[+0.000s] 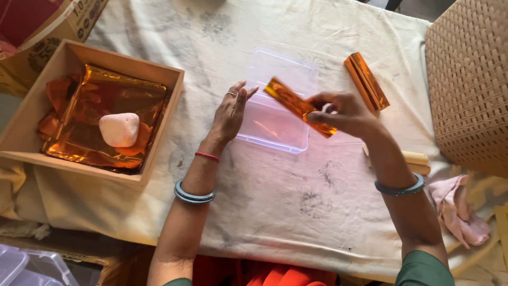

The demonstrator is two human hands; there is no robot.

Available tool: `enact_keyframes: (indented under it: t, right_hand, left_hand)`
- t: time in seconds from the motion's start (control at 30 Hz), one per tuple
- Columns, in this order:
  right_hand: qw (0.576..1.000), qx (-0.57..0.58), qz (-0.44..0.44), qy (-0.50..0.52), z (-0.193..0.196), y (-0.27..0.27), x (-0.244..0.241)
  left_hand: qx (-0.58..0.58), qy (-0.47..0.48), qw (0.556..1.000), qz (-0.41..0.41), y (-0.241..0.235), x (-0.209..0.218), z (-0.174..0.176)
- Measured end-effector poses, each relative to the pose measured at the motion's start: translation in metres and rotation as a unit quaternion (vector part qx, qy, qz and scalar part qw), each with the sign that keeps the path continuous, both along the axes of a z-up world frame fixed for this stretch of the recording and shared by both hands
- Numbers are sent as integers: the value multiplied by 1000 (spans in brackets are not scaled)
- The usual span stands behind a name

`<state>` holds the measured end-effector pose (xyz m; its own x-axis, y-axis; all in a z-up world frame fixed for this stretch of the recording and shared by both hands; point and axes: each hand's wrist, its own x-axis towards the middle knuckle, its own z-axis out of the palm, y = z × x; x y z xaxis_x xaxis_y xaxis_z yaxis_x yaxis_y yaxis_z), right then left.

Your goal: The person wipes two wooden sticks with a pink cloth, then wipes the inside and outside of a clear plastic container with the same cloth. They place two orange foil-wrapped bars into the container and then wipe the wooden sticks again.

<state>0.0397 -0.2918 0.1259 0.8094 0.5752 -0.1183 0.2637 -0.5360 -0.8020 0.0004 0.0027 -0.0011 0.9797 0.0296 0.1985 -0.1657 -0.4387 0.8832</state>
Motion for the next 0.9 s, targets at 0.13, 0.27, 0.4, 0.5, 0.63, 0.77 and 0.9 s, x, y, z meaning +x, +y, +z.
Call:
enact_keyframes:
  t: [0.13, 0.27, 0.4, 0.5, 0.63, 0.77, 0.9]
  right_hand:
    - [986, -36, 95, -129, -12, 34, -3]
    - [937, -177, 112, -279, -12, 56, -15]
    - [895, -259, 96, -351, -21, 63, -17]
    - [862, -313, 101, -387, -40, 69, -12]
    - [825, -289, 103, -475, -69, 67, -5]
    - [811, -282, 88, -505, -84, 64, -5]
    - [828, -274, 64, -485, -68, 65, -19]
  left_hand:
    - [5, -10, 1000, 2, 2, 0, -1]
    - [-40, -4, 999, -2, 2, 0, -5]
    - [-15, -7, 1000, -2, 3, -1, -2]
    - [16, -22, 1000, 11, 3, 2, -8]
    - [46, -7, 999, 15, 1, 5, -12]
    - [76, -19, 997, 22, -1, 9, -18]
    - [83, -28, 996, 29, -2, 10, -19]
